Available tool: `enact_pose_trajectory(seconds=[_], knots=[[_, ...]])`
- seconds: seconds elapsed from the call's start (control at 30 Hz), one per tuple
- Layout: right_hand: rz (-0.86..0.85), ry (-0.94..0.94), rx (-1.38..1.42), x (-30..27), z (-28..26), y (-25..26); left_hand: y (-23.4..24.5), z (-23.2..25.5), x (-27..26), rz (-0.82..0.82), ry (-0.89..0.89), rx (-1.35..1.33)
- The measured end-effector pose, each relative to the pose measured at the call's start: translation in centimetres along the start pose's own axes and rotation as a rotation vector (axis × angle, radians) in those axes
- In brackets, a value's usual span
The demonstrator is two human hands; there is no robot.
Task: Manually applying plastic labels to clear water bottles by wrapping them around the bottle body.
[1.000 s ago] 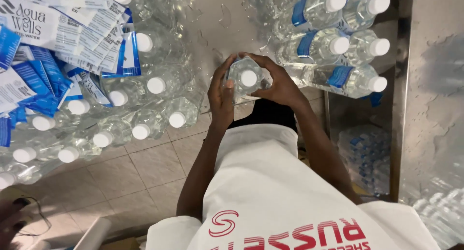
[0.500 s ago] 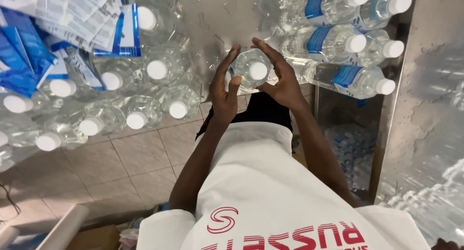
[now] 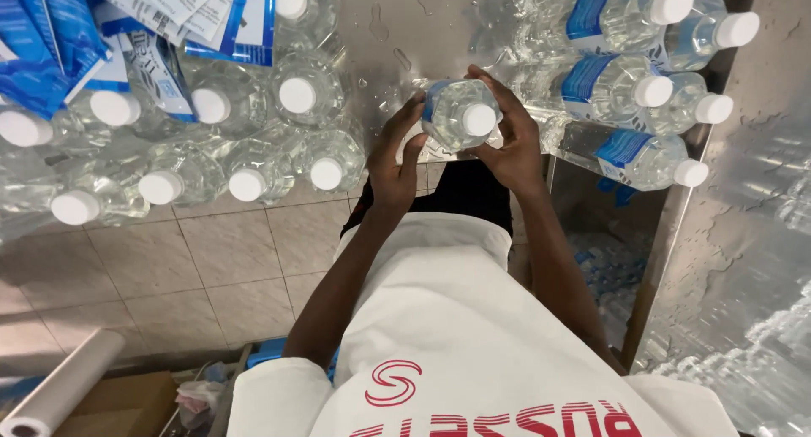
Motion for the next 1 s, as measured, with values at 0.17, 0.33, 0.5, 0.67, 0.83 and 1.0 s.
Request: enact_pose_trajectory(seconds=[0.17, 0.33, 0.5, 0.67, 0.83, 1.0], knots=[[0.024, -0.014, -0.024, -1.1, 1.0, 0.2, -1.2, -0.2, 0.4, -0.057, 0.001, -0.050], [0.038, 0.010, -0.034, -1.9, 0.8, -0.3, -0.6, -0.4, 0.4, 0.003, 0.008, -0.088], [-0.021, -0.027, -0.057, -1.3, -0.3, -0.7, 0.0, -0.4, 0.5, 0.084, 0.081, -0.126], [0.016, -0.003, 0.022, -1.2, 0.4, -0.4, 0.0, -1.5, 0.8, 0.069, 0.067, -0.229], [0.034, 0.014, 0.034, -1.4, 0.2, 0.0, -0.4, -0.8, 1.3, 0.072, 0.030, -0.257], [0.023, -0.014, -0.087, -1.9, 0.7, 0.5, -0.2, -1.8, 2.1, 0.070, 0.055, -0.217]])
Point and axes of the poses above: each hand's wrist, its own x-axis towards the middle knuckle, its own y-axis out of the back of the hand, z = x × y, the point moved 9 cm from there along x, towards the middle knuckle, and after that the axes turned 14 degrees about y, right-handed, at the moved point
